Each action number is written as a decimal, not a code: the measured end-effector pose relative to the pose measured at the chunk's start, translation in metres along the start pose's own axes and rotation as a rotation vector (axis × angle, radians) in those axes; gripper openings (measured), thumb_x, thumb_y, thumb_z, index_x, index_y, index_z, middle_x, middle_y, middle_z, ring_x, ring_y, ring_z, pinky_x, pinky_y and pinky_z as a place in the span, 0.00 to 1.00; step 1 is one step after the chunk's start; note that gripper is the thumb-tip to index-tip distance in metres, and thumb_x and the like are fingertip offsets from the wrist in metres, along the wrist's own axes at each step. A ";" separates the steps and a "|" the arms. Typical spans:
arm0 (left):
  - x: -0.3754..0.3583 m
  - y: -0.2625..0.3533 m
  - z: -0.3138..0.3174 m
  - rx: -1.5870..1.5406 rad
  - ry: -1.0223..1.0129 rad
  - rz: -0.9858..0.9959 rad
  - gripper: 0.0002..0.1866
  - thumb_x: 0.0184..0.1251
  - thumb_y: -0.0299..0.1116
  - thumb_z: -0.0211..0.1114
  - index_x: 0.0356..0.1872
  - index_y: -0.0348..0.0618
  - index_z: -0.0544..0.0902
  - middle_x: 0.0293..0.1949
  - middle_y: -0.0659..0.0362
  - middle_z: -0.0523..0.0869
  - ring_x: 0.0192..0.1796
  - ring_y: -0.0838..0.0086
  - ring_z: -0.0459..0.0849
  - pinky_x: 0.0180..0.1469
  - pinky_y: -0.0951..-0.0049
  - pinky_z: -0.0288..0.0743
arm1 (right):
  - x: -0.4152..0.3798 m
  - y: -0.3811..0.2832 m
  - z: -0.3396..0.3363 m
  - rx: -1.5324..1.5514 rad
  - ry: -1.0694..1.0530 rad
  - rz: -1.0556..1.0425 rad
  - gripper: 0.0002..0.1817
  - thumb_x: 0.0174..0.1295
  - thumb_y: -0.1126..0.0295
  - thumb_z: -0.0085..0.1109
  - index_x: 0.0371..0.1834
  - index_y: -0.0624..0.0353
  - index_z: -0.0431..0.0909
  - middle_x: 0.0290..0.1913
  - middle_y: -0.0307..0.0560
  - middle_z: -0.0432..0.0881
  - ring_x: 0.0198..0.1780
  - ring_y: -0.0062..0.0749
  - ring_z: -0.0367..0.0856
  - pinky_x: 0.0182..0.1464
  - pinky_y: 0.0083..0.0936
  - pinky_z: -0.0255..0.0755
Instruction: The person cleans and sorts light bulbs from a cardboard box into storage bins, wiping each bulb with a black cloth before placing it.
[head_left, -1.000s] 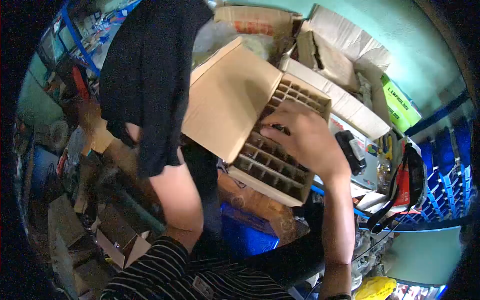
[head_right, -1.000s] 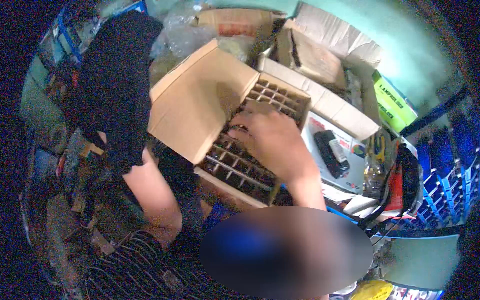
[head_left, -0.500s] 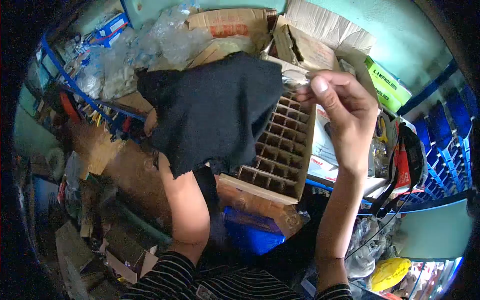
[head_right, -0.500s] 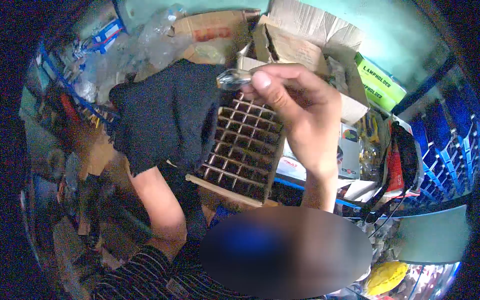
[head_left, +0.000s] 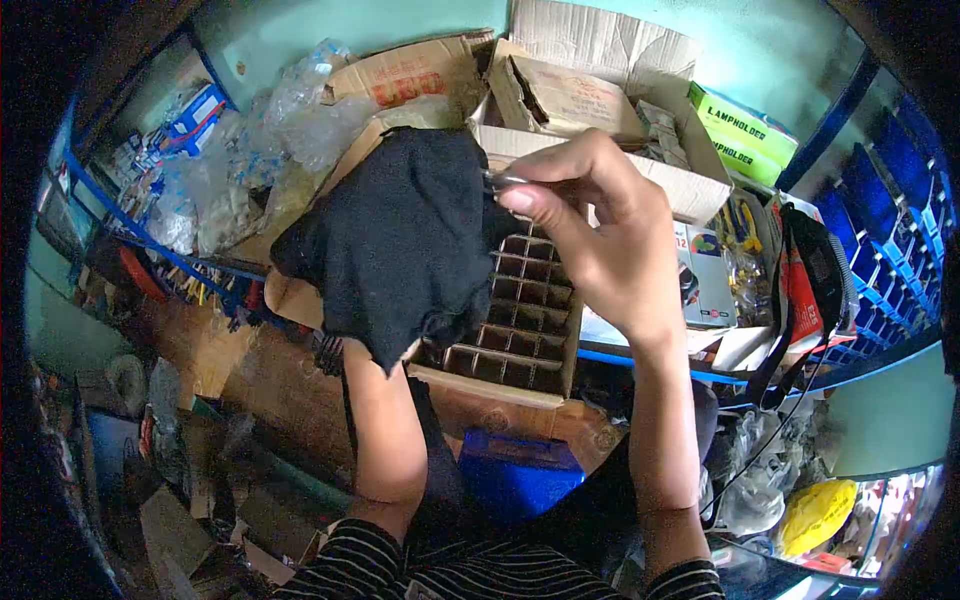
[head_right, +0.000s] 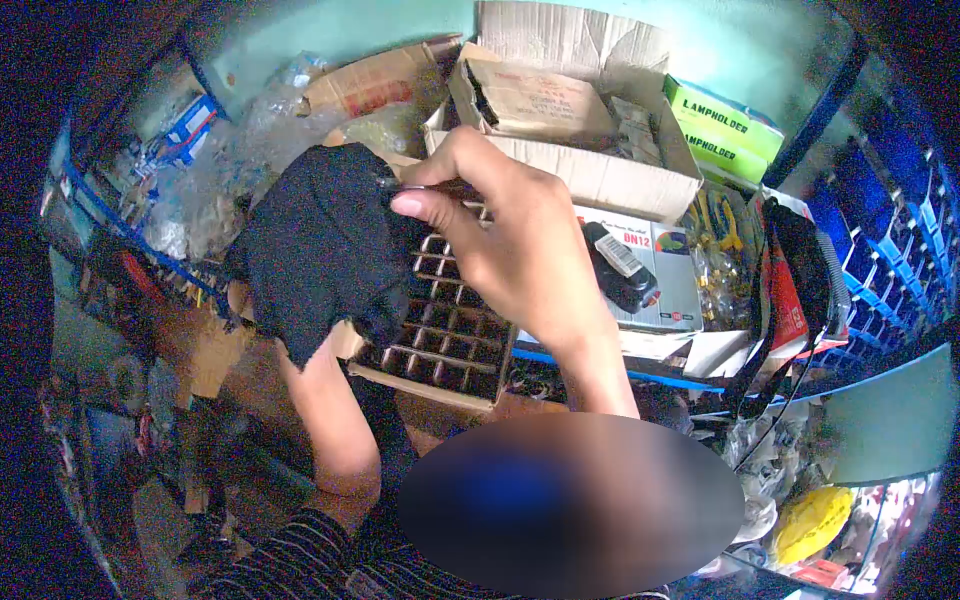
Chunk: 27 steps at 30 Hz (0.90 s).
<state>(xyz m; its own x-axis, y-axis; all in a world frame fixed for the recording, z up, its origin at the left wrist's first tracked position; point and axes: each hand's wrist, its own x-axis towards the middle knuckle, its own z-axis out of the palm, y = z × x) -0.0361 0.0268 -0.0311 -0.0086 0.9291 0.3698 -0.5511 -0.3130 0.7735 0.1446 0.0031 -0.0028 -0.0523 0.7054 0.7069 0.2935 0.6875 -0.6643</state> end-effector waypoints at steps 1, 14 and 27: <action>-0.001 0.001 0.002 -0.008 0.002 -0.001 0.11 0.77 0.37 0.57 0.49 0.43 0.80 0.39 0.60 0.83 0.38 0.73 0.80 0.42 0.74 0.75 | 0.000 0.003 0.000 0.038 0.029 -0.029 0.09 0.60 0.74 0.70 0.37 0.63 0.79 0.35 0.47 0.86 0.39 0.30 0.85 0.45 0.25 0.77; 0.002 -0.001 0.023 -0.098 -0.051 -0.025 0.10 0.77 0.37 0.57 0.48 0.43 0.80 0.37 0.61 0.83 0.36 0.75 0.80 0.39 0.75 0.75 | 0.001 0.000 0.001 0.574 0.094 0.181 0.09 0.68 0.71 0.65 0.42 0.64 0.76 0.37 0.46 0.86 0.38 0.24 0.84 0.44 0.21 0.79; -0.008 0.007 0.031 -0.059 0.050 -0.090 0.10 0.79 0.41 0.55 0.49 0.49 0.78 0.39 0.63 0.81 0.36 0.78 0.79 0.35 0.79 0.73 | -0.005 -0.014 0.003 0.057 0.222 -0.022 0.10 0.67 0.70 0.67 0.46 0.63 0.79 0.30 0.34 0.79 0.30 0.12 0.73 0.32 0.12 0.66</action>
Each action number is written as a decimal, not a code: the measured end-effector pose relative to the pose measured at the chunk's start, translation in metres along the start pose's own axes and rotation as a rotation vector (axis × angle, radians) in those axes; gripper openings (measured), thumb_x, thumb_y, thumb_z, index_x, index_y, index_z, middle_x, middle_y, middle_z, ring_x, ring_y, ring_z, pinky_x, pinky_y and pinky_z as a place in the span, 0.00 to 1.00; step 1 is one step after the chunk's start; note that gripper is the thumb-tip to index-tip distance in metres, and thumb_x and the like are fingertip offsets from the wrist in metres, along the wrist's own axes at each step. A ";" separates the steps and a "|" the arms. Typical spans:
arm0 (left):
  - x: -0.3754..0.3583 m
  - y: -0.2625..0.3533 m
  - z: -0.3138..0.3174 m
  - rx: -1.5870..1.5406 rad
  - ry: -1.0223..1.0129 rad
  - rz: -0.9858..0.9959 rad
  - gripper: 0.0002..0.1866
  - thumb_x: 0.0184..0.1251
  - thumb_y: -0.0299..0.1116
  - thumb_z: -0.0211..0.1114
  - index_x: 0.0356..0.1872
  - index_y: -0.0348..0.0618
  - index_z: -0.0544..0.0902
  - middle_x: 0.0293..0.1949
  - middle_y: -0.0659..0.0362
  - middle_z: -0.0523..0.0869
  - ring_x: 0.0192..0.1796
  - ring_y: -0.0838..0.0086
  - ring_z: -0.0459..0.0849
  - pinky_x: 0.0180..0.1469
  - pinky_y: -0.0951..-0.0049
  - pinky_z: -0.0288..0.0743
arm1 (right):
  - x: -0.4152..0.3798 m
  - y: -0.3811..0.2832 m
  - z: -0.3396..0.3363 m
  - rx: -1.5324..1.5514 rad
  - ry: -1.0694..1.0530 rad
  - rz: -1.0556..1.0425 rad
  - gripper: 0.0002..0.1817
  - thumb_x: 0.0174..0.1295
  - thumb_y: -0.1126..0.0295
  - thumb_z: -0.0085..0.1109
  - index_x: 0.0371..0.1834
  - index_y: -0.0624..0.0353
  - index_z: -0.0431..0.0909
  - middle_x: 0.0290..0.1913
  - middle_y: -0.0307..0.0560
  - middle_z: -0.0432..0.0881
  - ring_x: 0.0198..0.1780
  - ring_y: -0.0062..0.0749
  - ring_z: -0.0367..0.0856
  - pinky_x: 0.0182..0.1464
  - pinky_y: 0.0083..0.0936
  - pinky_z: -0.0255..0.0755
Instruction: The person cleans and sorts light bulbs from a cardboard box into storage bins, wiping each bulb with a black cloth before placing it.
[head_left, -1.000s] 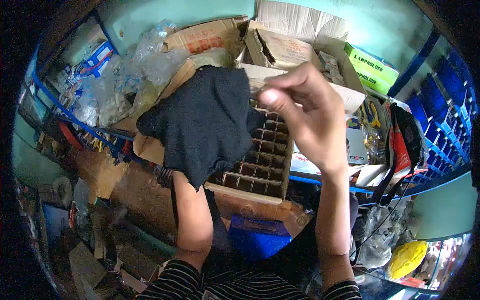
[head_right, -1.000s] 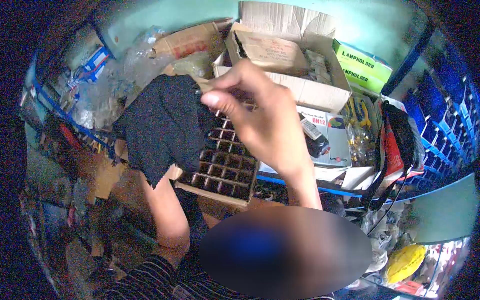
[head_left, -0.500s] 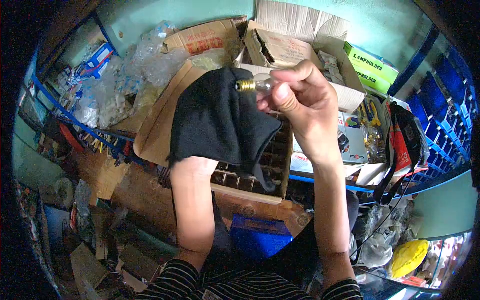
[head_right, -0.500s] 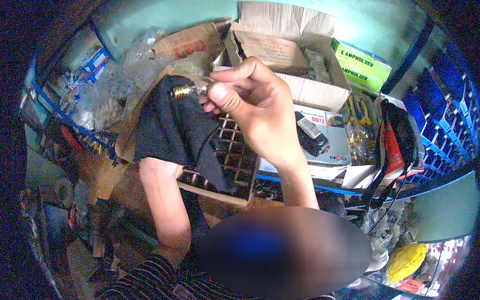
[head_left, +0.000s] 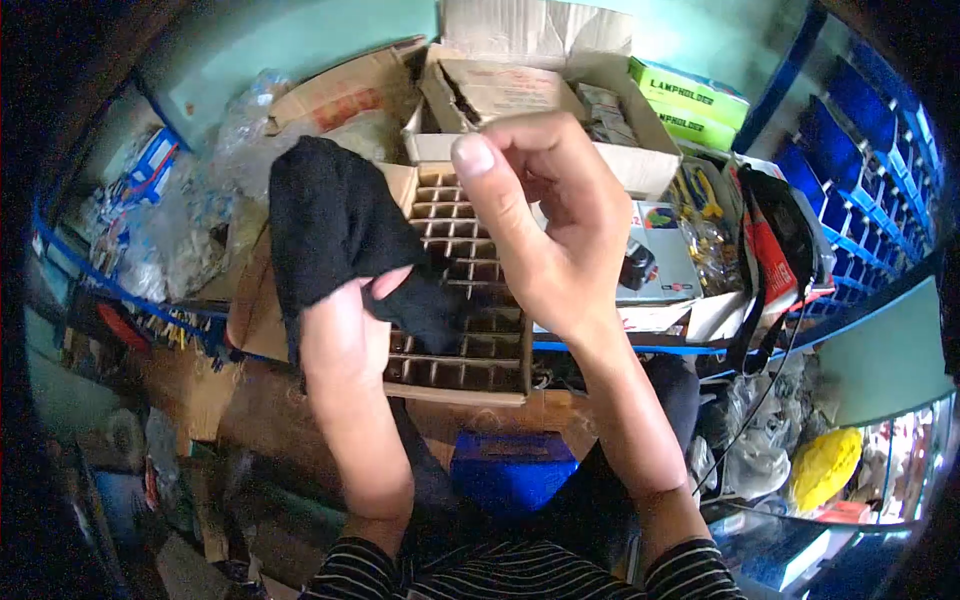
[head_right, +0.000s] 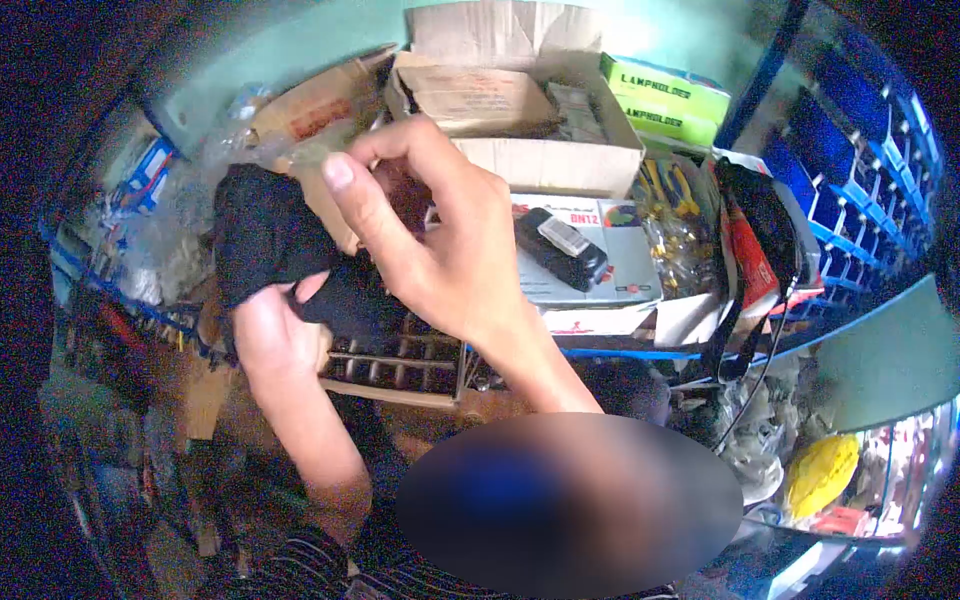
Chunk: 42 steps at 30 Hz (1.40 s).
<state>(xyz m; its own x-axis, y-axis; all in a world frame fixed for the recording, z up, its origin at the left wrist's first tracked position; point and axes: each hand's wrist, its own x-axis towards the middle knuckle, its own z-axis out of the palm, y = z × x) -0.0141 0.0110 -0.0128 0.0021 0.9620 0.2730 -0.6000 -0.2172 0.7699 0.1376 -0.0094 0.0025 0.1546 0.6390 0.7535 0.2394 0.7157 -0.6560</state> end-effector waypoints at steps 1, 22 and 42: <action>-0.001 -0.002 -0.002 0.011 0.036 0.004 0.13 0.79 0.41 0.55 0.54 0.48 0.78 0.46 0.63 0.82 0.42 0.78 0.81 0.37 0.78 0.75 | 0.001 0.001 0.000 0.052 0.016 0.020 0.10 0.67 0.70 0.66 0.47 0.63 0.79 0.30 0.33 0.78 0.29 0.12 0.72 0.31 0.12 0.65; -0.010 -0.006 -0.015 1.033 -0.438 0.572 0.06 0.58 0.20 0.61 0.28 0.39 0.85 0.29 0.55 0.86 0.32 0.63 0.84 0.39 0.68 0.76 | 0.011 0.009 -0.019 0.100 -0.162 0.152 0.16 0.69 0.59 0.64 0.40 0.64 0.82 0.27 0.42 0.83 0.29 0.21 0.78 0.33 0.23 0.72; 0.010 -0.011 -0.073 1.153 0.125 0.369 0.31 0.63 0.34 0.70 0.66 0.34 0.74 0.67 0.50 0.76 0.69 0.62 0.73 0.74 0.64 0.60 | -0.010 0.092 -0.247 -0.784 0.186 0.372 0.18 0.65 0.66 0.66 0.52 0.68 0.82 0.43 0.51 0.89 0.44 0.29 0.86 0.49 0.25 0.76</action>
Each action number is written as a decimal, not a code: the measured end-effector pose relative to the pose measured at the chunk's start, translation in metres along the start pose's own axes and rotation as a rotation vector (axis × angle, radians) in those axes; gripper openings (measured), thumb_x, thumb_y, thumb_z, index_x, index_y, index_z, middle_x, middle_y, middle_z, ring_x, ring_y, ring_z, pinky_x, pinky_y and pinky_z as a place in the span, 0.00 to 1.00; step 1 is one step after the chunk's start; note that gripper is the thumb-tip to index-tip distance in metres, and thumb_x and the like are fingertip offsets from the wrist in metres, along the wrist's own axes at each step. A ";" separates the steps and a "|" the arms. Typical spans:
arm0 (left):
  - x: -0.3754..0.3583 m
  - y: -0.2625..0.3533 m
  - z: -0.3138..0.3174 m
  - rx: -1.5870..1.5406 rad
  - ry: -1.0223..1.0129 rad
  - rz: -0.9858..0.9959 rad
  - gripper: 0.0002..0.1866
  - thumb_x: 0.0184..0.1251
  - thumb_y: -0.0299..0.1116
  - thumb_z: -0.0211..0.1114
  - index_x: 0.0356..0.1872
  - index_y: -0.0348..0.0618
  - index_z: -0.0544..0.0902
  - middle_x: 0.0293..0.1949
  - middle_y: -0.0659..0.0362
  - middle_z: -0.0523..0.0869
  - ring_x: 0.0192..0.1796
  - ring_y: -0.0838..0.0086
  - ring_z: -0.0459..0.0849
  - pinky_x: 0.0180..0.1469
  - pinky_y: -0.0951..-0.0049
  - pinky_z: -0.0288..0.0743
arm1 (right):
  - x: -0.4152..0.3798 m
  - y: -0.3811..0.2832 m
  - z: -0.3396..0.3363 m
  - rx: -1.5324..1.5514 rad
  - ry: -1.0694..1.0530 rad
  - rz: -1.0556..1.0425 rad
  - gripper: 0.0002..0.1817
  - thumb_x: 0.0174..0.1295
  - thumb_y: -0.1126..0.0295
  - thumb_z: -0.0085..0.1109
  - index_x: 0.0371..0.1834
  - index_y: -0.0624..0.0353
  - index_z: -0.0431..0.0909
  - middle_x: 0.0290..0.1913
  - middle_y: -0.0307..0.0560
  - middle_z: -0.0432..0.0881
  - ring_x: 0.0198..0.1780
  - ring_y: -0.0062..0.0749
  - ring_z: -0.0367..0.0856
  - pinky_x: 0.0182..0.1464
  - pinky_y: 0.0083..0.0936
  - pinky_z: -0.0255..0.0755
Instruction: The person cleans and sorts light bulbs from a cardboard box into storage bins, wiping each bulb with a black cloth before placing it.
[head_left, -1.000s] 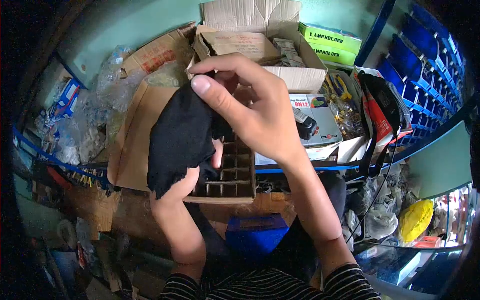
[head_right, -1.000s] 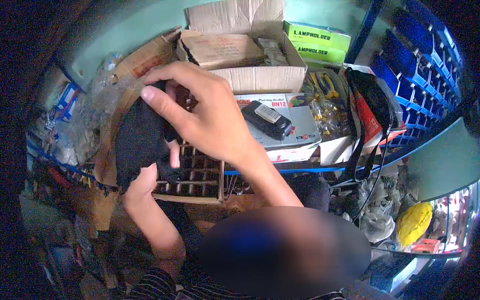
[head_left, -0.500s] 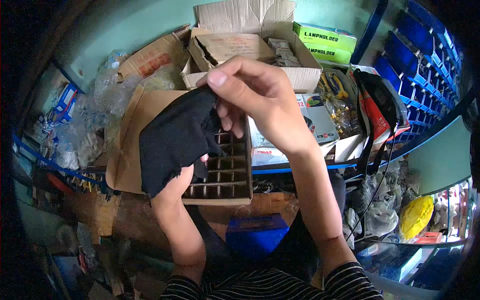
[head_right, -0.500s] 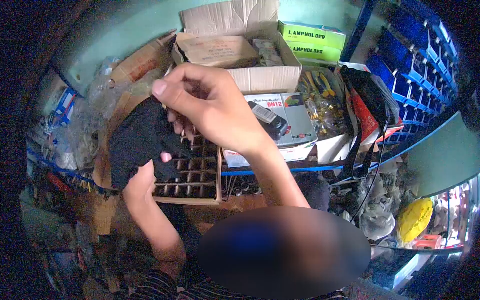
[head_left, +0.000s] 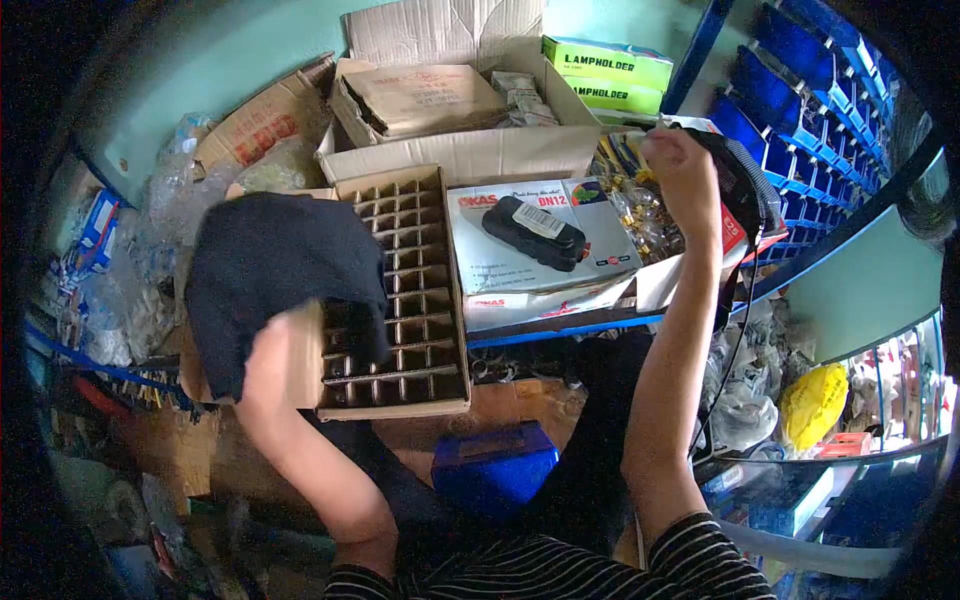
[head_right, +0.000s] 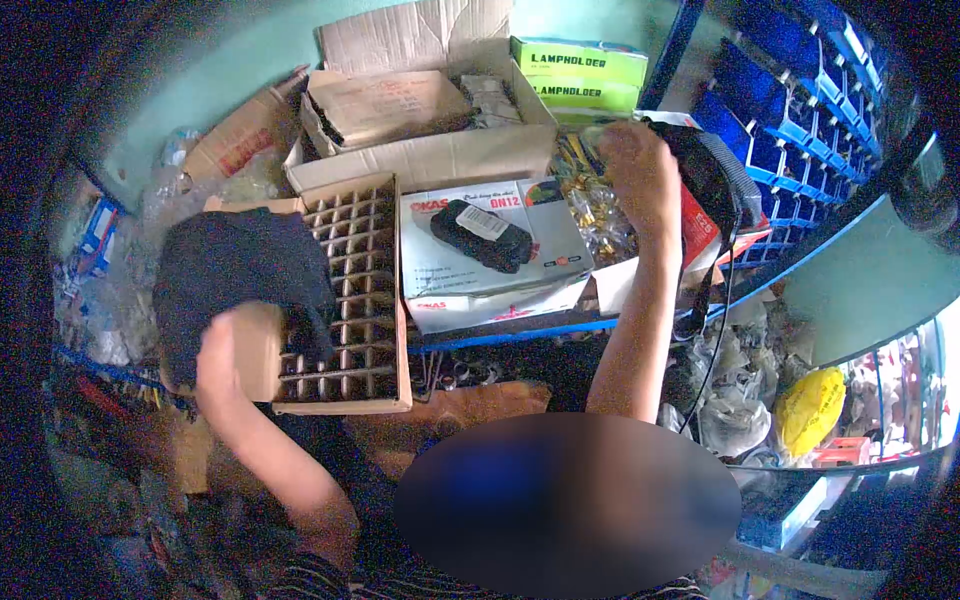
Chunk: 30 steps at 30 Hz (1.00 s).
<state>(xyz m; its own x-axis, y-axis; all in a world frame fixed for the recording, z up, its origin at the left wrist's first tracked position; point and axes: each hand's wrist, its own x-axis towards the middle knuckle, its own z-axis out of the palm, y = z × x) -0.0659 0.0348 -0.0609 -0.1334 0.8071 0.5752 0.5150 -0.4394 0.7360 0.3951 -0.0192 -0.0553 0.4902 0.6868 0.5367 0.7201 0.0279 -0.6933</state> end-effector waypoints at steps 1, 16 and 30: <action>0.005 -0.004 0.001 -0.125 0.045 0.087 0.28 0.64 0.33 0.69 0.65 0.34 0.75 0.66 0.51 0.77 0.68 0.64 0.74 0.74 0.65 0.61 | -0.001 0.013 0.004 -0.065 -0.034 0.061 0.18 0.64 0.66 0.67 0.52 0.69 0.82 0.44 0.52 0.89 0.44 0.30 0.86 0.50 0.26 0.77; 0.016 -0.003 -0.023 0.061 0.267 -0.040 0.09 0.67 0.25 0.55 0.38 0.36 0.85 0.37 0.57 0.84 0.37 0.70 0.83 0.39 0.70 0.79 | -0.073 -0.188 0.073 0.259 -0.702 -0.392 0.13 0.64 0.67 0.66 0.49 0.61 0.83 0.40 0.52 0.87 0.41 0.35 0.86 0.46 0.32 0.78; 0.026 -0.011 -0.020 -0.294 0.183 0.023 0.17 0.65 0.35 0.63 0.51 0.36 0.83 0.53 0.53 0.85 0.54 0.63 0.83 0.57 0.66 0.73 | -0.106 -0.212 0.145 0.244 -0.780 -0.713 0.07 0.60 0.71 0.65 0.38 0.63 0.84 0.40 0.52 0.86 0.45 0.48 0.85 0.48 0.37 0.77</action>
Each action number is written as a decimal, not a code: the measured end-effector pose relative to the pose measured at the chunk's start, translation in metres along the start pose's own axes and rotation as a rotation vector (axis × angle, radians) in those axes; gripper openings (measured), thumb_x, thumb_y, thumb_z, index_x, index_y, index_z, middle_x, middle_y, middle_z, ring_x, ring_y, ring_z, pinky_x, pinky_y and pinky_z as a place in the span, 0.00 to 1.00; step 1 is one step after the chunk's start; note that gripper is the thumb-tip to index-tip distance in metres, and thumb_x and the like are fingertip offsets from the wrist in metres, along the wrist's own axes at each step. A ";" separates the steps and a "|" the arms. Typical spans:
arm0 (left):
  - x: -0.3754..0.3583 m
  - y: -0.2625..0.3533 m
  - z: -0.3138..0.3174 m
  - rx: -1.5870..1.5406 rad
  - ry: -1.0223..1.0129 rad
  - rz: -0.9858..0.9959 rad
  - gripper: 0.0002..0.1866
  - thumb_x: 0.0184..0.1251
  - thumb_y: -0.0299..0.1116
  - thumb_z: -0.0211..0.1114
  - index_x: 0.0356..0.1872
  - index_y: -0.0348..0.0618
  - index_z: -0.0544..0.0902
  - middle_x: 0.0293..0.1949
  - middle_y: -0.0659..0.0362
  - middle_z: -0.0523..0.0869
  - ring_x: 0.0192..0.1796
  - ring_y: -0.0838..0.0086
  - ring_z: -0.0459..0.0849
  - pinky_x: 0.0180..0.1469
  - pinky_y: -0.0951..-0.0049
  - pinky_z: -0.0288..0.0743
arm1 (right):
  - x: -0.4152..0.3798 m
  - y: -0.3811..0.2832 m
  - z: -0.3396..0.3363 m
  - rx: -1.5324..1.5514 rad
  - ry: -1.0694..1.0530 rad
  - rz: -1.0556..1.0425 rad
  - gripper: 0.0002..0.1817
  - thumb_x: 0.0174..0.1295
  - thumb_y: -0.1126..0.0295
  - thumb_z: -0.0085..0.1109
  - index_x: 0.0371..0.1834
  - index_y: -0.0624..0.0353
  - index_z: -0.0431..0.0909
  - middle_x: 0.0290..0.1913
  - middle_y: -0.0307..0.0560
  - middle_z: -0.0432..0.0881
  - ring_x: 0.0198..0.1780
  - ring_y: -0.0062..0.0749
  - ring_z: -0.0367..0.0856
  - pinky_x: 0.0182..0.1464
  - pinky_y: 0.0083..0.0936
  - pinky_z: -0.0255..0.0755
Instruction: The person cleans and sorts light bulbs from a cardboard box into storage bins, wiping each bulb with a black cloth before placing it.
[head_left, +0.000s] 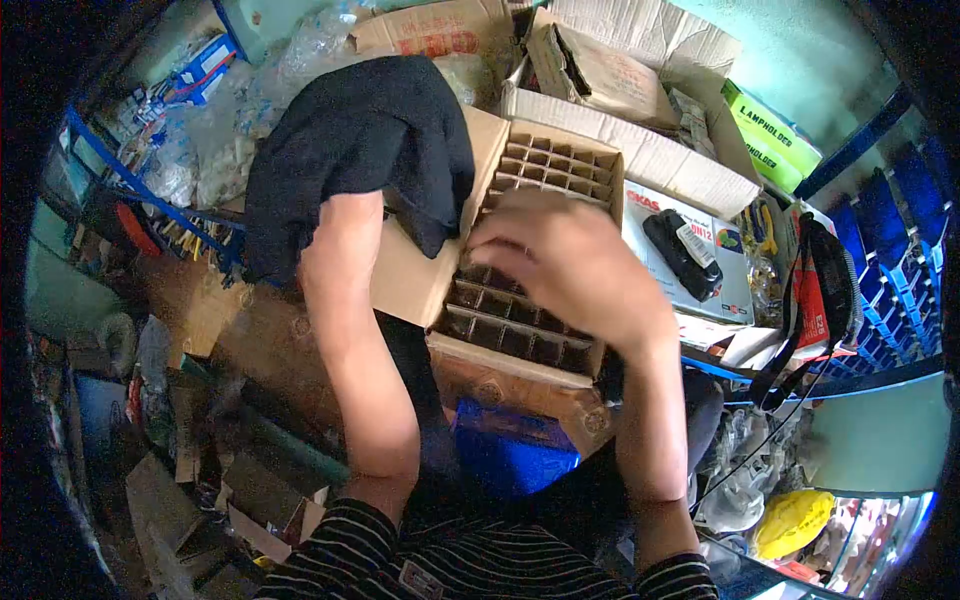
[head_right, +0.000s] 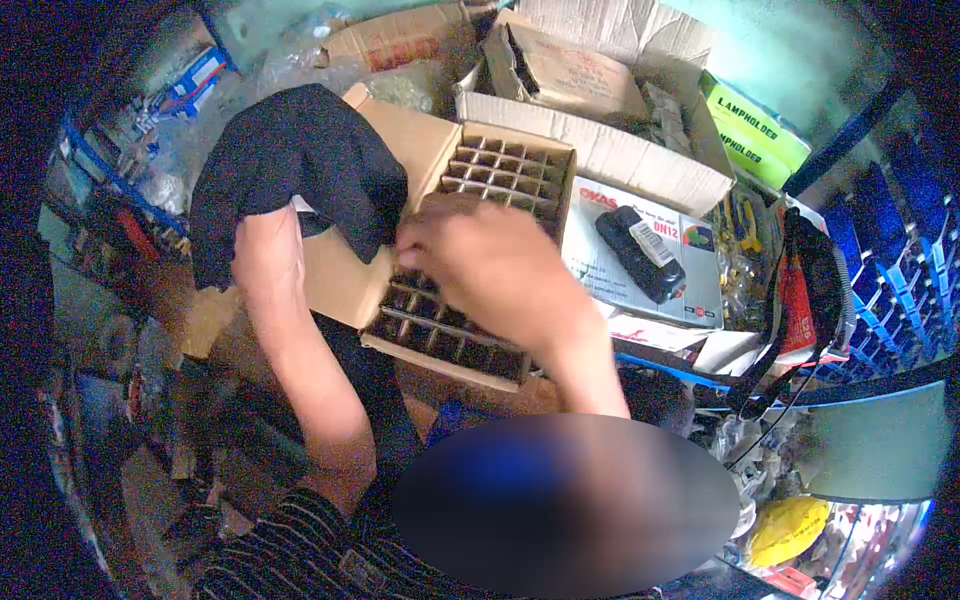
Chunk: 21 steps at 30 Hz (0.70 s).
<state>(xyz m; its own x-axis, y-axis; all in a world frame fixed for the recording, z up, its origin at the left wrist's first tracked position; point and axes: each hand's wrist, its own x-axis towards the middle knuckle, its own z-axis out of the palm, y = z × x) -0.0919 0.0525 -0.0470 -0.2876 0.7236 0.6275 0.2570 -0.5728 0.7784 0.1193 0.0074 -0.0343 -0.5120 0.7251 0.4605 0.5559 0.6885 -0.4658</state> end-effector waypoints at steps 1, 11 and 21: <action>-0.002 -0.002 -0.003 0.066 -0.025 0.011 0.18 0.64 0.36 0.63 0.52 0.36 0.83 0.54 0.53 0.85 0.55 0.63 0.82 0.58 0.66 0.73 | -0.001 0.001 -0.010 0.028 0.036 -0.027 0.07 0.60 0.71 0.65 0.39 0.63 0.84 0.40 0.52 0.86 0.43 0.47 0.85 0.46 0.36 0.78; -0.035 0.019 0.007 0.413 -0.357 0.249 0.24 0.62 0.42 0.70 0.56 0.40 0.82 0.59 0.51 0.83 0.63 0.58 0.80 0.68 0.62 0.69 | -0.023 -0.009 -0.065 0.541 0.472 0.194 0.10 0.68 0.69 0.65 0.46 0.65 0.83 0.36 0.45 0.88 0.38 0.22 0.86 0.43 0.20 0.79; -0.040 0.045 0.032 0.413 -0.386 0.310 0.19 0.62 0.36 0.67 0.53 0.42 0.84 0.53 0.48 0.85 0.56 0.53 0.82 0.61 0.59 0.74 | -0.017 -0.005 -0.053 0.494 0.571 0.102 0.08 0.65 0.71 0.67 0.40 0.64 0.80 0.35 0.43 0.87 0.39 0.21 0.85 0.43 0.20 0.76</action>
<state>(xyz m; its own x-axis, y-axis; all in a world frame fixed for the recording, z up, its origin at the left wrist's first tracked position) -0.0393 0.0095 -0.0376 0.1901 0.6787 0.7094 0.6309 -0.6381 0.4414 0.1601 -0.0090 0.0001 0.0194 0.7562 0.6541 0.1556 0.6439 -0.7491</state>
